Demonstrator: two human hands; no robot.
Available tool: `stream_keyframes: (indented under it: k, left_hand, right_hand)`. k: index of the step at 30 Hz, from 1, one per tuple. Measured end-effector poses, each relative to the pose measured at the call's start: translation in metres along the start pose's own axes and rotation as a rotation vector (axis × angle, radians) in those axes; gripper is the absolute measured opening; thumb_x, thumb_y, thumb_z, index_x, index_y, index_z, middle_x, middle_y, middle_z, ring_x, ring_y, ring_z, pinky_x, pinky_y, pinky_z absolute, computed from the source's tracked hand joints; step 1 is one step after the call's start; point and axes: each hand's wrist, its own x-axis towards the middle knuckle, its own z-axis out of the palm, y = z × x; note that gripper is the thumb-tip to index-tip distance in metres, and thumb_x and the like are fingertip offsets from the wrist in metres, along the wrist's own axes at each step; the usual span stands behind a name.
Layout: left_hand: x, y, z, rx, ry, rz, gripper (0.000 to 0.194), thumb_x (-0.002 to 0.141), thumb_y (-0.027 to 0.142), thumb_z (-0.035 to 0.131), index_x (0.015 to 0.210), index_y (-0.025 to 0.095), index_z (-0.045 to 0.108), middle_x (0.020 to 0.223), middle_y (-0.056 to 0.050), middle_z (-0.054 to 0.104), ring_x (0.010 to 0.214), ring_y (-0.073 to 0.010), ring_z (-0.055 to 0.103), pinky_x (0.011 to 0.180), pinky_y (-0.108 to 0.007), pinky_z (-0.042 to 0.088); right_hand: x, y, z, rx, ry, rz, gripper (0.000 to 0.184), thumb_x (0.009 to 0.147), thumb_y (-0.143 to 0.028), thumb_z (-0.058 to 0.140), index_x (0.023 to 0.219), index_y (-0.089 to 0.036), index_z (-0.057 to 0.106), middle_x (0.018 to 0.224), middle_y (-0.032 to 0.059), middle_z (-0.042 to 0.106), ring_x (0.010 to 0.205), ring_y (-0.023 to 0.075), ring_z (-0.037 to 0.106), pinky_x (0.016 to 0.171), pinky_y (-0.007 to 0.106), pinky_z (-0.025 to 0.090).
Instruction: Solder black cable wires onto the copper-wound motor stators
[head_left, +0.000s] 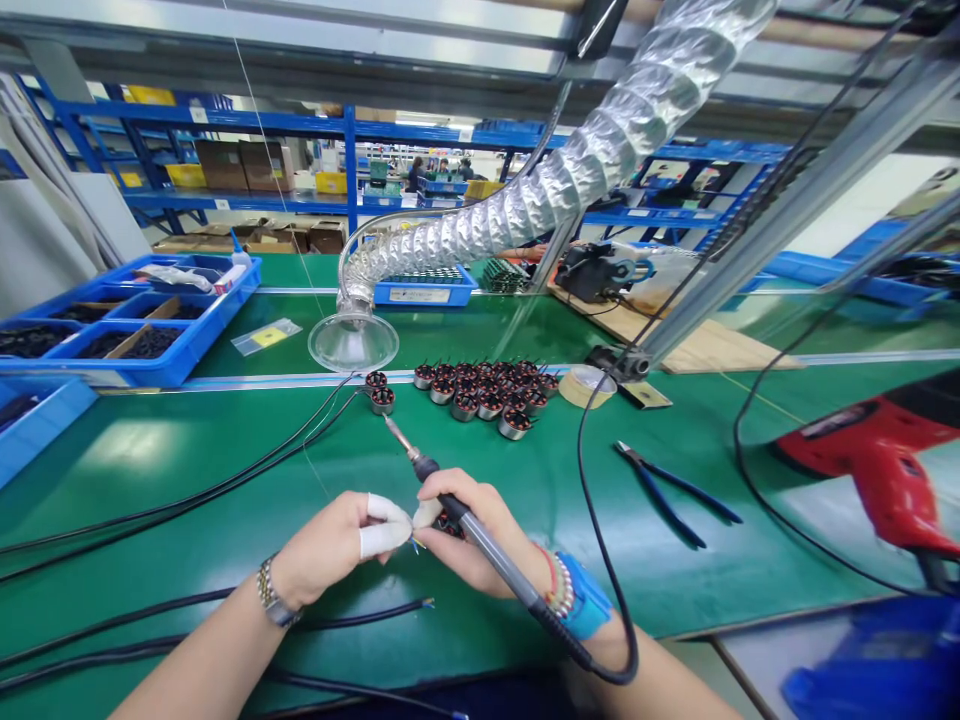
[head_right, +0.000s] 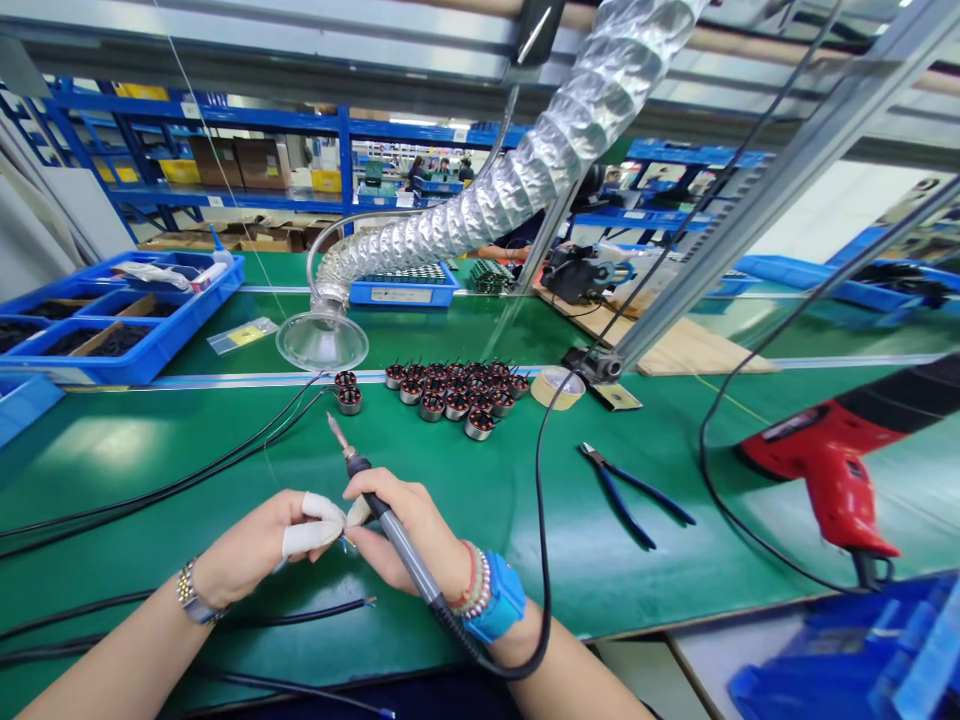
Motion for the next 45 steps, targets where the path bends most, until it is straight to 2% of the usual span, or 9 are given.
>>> stream_keyframes:
  k: [6,11,19,23,30,33,37,40,45]
  left_hand:
    - [0.001,0.003,0.003,-0.012,0.160,0.047,0.019,0.069,0.032,0.058,0.063,0.014,0.057,0.060,0.003,0.049,0.058,-0.0101,0.039,0.059,-0.022,0.033]
    - [0.003,0.000,0.004,-0.002,0.206,0.056,0.018,0.069,0.031,0.057,0.063,0.014,0.056,0.061,0.002,0.049,0.060,-0.0109,0.040,0.061,-0.022,0.034]
    - [0.004,-0.008,0.004,0.180,0.255,0.134,0.019,0.077,0.032,0.051,0.071,0.015,0.057,0.069,0.000,0.053,0.066,-0.0126,0.045,0.063,-0.022,0.036]
    - [0.005,-0.009,0.005,0.282,0.275,0.146,0.020,0.080,0.031,0.048,0.069,0.016,0.055,0.066,0.001,0.051,0.063,-0.0119,0.042,0.061,-0.021,0.034]
    - [0.008,-0.012,0.004,0.276,0.248,0.150,0.014,0.078,0.025,0.048,0.068,0.016,0.054,0.068,0.001,0.052,0.066,-0.0120,0.045,0.065,-0.022,0.036]
    - [0.009,-0.012,0.003,0.252,0.249,0.152,0.013,0.077,0.025,0.049,0.068,0.016,0.053,0.070,0.001,0.053,0.068,-0.0125,0.047,0.067,-0.022,0.037]
    - [0.011,-0.012,0.001,0.222,0.252,0.126,0.014,0.077,0.026,0.049,0.069,0.016,0.053,0.071,0.000,0.054,0.069,-0.0129,0.047,0.069,-0.024,0.037]
    - [0.012,-0.013,-0.002,0.206,0.253,0.109,0.015,0.076,0.028,0.050,0.068,0.016,0.053,0.070,0.000,0.053,0.068,-0.0128,0.046,0.069,-0.024,0.037]
    - [0.014,-0.008,-0.009,0.196,0.228,0.086,0.017,0.072,0.031,0.053,0.066,0.015,0.052,0.068,0.000,0.052,0.068,-0.0131,0.046,0.069,-0.025,0.037]
  right_hand:
    - [-0.006,0.012,0.012,0.065,0.158,0.059,0.030,0.072,-0.012,0.062,0.096,-0.023,0.047,0.074,-0.0022,0.063,0.063,0.0101,0.061,0.063,0.021,0.050]
    - [-0.006,0.014,0.014,0.020,0.117,0.026,0.028,0.072,-0.009,0.060,0.094,-0.022,0.049,0.075,-0.0017,0.062,0.064,0.0094,0.060,0.064,0.020,0.050]
    - [-0.007,0.019,0.022,0.251,0.169,0.209,0.033,0.074,-0.012,0.057,0.100,-0.023,0.041,0.077,-0.0009,0.062,0.066,0.0103,0.061,0.064,0.023,0.050]
    - [-0.007,0.017,0.020,0.158,0.148,0.203,0.032,0.073,-0.010,0.056,0.100,-0.022,0.043,0.076,-0.0011,0.062,0.065,0.0102,0.060,0.064,0.022,0.050]
    - [-0.008,0.019,0.018,0.130,0.142,0.197,0.032,0.073,-0.010,0.057,0.098,-0.022,0.044,0.077,-0.0018,0.062,0.067,0.0102,0.062,0.064,0.021,0.050]
    - [-0.012,0.022,0.008,0.083,0.153,0.197,0.035,0.073,-0.011,0.059,0.101,-0.023,0.043,0.083,-0.0004,0.063,0.070,0.0105,0.062,0.067,0.021,0.051]
    - [-0.032,0.031,-0.012,-0.179,0.219,0.177,0.034,0.074,-0.014,0.060,0.103,-0.023,0.045,0.092,0.0033,0.063,0.082,0.0149,0.063,0.073,0.026,0.050]
    - [-0.051,0.041,-0.018,-0.290,0.137,0.244,0.040,0.071,-0.016,0.064,0.105,-0.022,0.045,0.095,0.0049,0.063,0.085,0.0179,0.063,0.073,0.028,0.051]
    - [-0.061,0.047,-0.012,-0.227,0.012,0.295,0.041,0.071,-0.015,0.062,0.106,-0.021,0.044,0.095,0.0038,0.063,0.084,0.0164,0.062,0.076,0.029,0.050]
